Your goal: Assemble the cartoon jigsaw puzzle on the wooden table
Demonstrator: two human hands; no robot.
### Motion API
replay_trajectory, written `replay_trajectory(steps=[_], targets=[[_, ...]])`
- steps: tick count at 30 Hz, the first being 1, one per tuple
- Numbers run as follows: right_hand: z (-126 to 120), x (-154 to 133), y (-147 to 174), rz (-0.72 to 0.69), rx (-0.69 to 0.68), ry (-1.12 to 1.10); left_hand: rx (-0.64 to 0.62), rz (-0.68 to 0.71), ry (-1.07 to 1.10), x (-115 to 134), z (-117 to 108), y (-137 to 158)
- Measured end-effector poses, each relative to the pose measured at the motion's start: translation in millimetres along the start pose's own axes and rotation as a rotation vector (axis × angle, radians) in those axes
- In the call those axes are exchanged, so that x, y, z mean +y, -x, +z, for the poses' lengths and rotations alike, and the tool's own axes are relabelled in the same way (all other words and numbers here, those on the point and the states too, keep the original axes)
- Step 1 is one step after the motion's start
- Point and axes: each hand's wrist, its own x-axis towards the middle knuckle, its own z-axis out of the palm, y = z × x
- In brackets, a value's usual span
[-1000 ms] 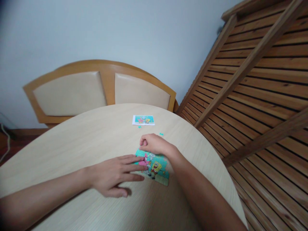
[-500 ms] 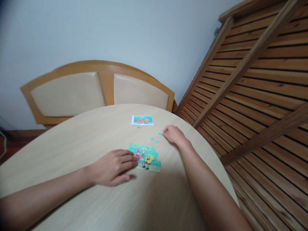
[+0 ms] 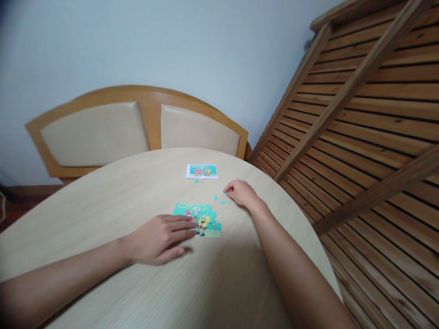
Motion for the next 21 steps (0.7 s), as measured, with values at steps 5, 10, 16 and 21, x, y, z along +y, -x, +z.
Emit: replay_trajectory(steps=[5, 10, 16, 21], targets=[[-5, -7, 4, -0.007, -0.065, -0.005, -0.001, -0.074, -0.029, 1, -4, -1], [-9, -13, 8, -0.008, -0.124, -0.015, 0.028, -0.093, -0.053, 2, -7, -2], [-13, -18, 13, -0.001, -0.172, -0.028, 0.04, -0.084, -0.054, 3, -8, -3], [-13, -16, 11, 0.043, -0.148, -0.021, 0.03, -0.092, -0.056, 3, -8, -3]])
